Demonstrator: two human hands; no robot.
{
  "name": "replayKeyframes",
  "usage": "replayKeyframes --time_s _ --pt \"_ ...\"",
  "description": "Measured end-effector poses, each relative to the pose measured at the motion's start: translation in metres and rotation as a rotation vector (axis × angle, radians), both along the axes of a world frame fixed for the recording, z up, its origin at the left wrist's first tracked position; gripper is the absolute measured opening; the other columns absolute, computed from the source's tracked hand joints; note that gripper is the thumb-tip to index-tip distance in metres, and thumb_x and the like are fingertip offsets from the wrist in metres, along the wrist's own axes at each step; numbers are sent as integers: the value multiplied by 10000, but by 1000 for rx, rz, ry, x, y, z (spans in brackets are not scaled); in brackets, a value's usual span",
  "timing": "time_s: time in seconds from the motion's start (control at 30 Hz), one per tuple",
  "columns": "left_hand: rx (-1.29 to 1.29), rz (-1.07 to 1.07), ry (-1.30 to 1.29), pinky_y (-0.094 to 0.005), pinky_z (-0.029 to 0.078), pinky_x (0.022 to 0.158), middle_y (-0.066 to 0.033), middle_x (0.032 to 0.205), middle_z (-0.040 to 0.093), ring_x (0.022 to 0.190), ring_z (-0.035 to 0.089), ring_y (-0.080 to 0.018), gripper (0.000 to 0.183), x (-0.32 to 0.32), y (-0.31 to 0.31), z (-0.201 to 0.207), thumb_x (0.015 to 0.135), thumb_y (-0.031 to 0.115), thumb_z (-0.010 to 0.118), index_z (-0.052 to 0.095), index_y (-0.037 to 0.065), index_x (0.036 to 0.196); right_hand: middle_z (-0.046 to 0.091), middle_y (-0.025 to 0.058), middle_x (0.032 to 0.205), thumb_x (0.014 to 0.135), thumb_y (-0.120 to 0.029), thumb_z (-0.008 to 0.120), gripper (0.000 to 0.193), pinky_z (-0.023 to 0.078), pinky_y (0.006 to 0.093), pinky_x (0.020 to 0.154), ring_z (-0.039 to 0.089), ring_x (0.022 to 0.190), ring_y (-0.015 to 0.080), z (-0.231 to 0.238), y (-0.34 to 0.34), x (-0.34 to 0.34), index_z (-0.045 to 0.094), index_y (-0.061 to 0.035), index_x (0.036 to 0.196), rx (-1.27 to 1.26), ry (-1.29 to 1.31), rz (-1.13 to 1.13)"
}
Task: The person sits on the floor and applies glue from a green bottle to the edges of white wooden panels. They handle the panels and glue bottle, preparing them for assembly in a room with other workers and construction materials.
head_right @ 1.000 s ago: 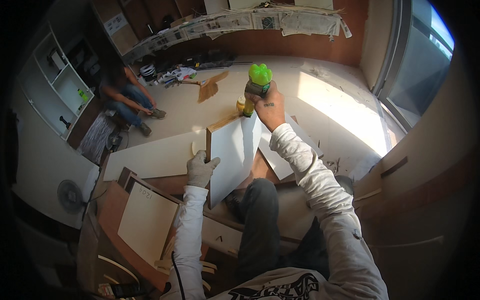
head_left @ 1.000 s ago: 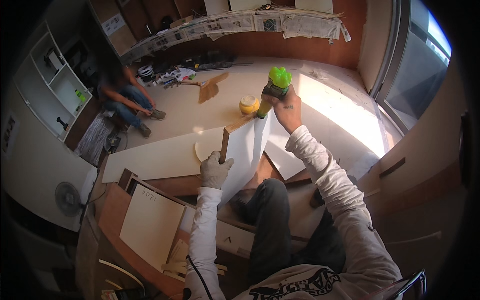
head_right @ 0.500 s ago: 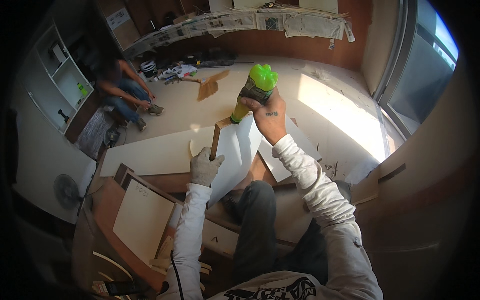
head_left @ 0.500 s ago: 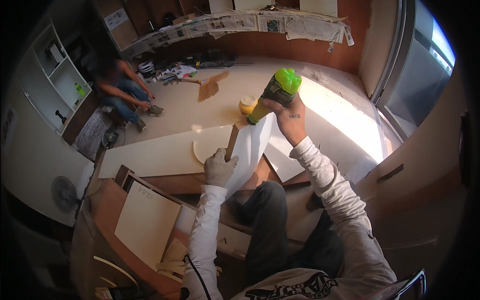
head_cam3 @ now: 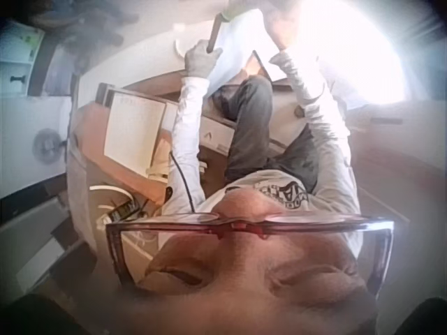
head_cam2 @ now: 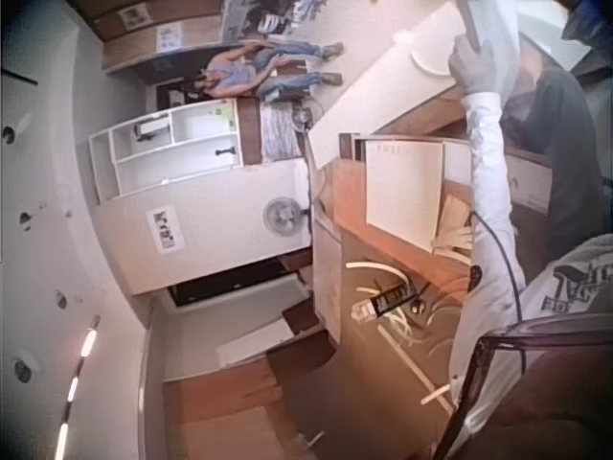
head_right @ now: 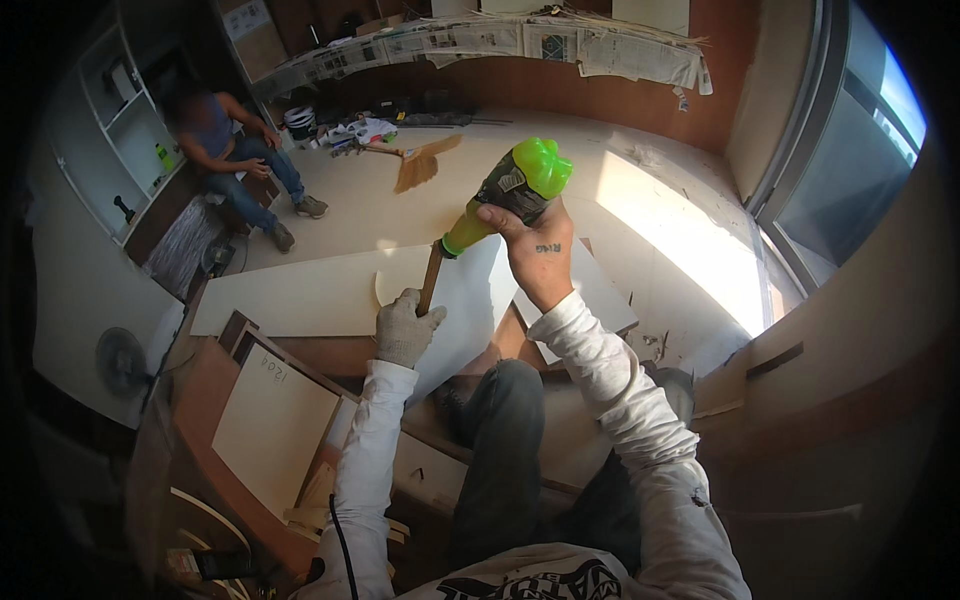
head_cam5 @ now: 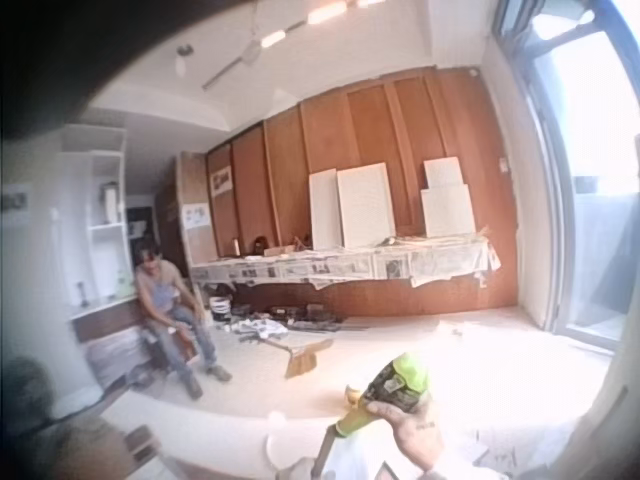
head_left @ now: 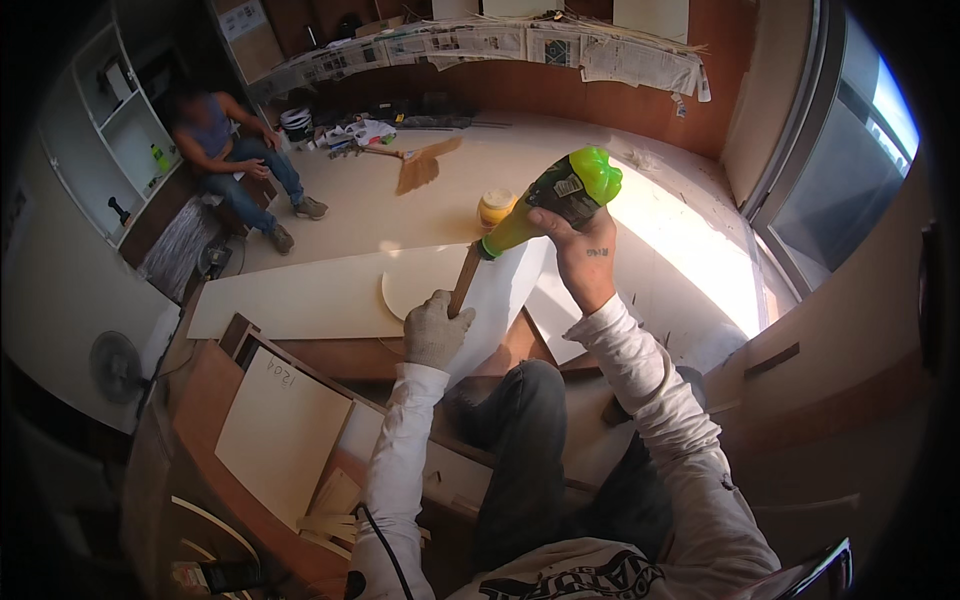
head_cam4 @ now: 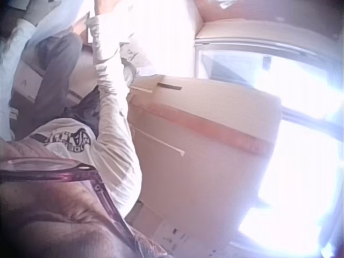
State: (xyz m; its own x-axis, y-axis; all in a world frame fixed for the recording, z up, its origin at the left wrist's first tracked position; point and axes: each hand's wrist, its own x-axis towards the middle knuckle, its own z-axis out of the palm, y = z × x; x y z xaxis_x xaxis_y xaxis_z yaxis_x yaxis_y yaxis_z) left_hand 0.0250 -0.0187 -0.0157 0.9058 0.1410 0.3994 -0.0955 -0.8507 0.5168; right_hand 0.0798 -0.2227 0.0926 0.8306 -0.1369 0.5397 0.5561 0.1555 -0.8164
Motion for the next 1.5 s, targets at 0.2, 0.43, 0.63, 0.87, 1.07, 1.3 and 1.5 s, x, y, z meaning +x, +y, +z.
replayKeyframes --time_s 0.2,0.43,0.63,0.87,1.07,1.3,1.5 --pt "-207 9 213 -454 525 686 -228 760 655 724 653 -392 365 -7 4 10 738 299 744 589 -4 869 698 104 964 788 -37 756 318 516 297 802 654 878 175 -8 -3 7 593 26 1054 -35 63 -37" --pt "-113 -18 46 -439 524 620 -181 652 636 617 648 -363 352 -11 16 -8 729 281 761 572 1 828 716 144 934 799 -92 743 318 528 321 813 693 866 226 -30 -16 54 590 21 1054 -133 54 -270" --pt "-198 -12 77 -421 523 599 -170 649 637 601 647 -349 361 -12 21 -16 724 286 775 571 0 807 717 143 931 786 -93 754 311 528 323 813 696 869 230 -30 -21 61 599 22 1030 -112 71 -193" --pt "-144 30 114 -432 526 628 -177 659 639 633 652 -348 352 -8 13 -6 715 278 778 570 8 804 706 120 945 770 -78 768 338 528 321 806 681 851 210 -16 -16 45 592 20 1041 -131 12 -192" --pt "-67 -1 62 -453 525 655 -204 698 644 678 649 -386 353 3 9 -3 724 288 765 578 4 819 698 128 902 769 -85 754 349 557 315 707 683 789 207 8 -49 60 575 27 1048 -20 104 -56" --pt "-66 15 106 -455 519 651 -217 724 648 684 649 -390 352 8 2 3 727 292 762 577 4 810 699 130 936 763 -90 768 363 558 316 712 682 788 215 -7 -37 58 578 33 1047 -115 125 -109" --pt "-103 -30 81 -433 518 620 -191 668 635 636 645 -367 342 3 -1 8 714 263 779 571 4 793 699 129 945 773 -89 764 350 552 324 743 682 824 212 -41 -49 79 579 23 1047 20 177 -176"
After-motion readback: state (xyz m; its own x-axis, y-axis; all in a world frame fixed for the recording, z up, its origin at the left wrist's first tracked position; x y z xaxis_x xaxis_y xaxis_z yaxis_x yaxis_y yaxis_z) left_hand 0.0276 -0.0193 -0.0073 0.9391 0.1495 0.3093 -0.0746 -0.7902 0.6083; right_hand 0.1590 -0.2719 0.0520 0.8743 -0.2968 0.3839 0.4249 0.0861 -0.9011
